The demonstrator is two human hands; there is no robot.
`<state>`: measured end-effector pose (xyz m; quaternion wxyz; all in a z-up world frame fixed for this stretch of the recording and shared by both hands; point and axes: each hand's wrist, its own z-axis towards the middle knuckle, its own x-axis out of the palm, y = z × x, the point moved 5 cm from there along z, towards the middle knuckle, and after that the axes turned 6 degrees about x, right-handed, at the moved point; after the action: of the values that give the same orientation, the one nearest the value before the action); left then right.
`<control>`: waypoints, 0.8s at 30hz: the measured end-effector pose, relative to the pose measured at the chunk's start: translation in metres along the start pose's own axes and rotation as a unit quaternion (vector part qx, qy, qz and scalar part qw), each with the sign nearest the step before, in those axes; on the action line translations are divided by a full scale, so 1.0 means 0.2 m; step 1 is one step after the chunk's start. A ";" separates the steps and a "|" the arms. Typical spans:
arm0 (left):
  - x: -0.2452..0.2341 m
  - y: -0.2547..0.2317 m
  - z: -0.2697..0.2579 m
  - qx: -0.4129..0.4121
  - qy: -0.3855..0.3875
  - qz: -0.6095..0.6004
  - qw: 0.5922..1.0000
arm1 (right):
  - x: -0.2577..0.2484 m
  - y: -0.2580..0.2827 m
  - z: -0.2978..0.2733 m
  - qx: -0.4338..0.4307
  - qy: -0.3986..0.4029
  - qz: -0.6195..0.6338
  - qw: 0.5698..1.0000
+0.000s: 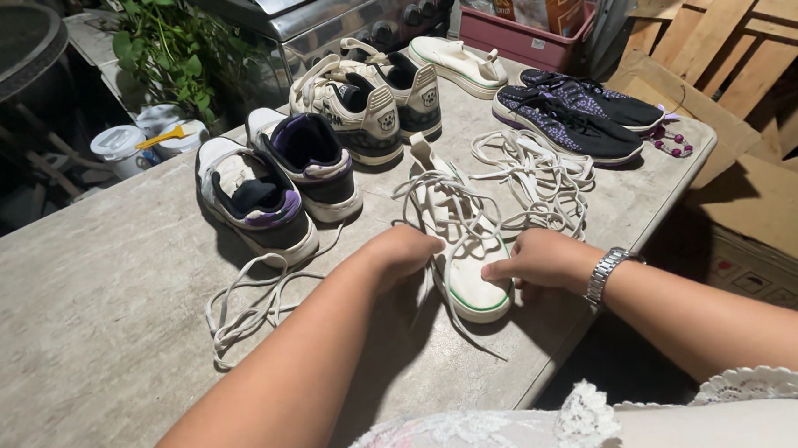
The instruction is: The person removes a shoelace from a white sneaker and then re-laces it by threading the lace through the eyelets and tying a knot. The person handles one shoe at a time on a table with other shoes nearby.
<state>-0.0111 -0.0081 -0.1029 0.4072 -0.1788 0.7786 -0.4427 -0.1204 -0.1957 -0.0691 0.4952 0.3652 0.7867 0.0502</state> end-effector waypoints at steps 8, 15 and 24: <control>-0.10 -0.07 -0.05 -0.054 0.007 -0.119 0.991 | 0.00 0.08 -0.01 0.001 0.031 0.168 0.985; -0.21 -0.17 -0.07 -0.036 -0.050 -0.242 0.968 | -0.19 0.20 -0.09 -0.010 -0.003 0.127 0.992; -0.30 -0.39 0.07 0.028 -0.067 -0.271 0.960 | -0.39 0.26 -0.12 -0.044 -0.018 0.209 0.977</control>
<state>0.0292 -0.0198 -0.0128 0.3285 -0.4010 0.6595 -0.5445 -0.0927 -0.2006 0.0241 0.5031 0.5005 0.6811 0.1805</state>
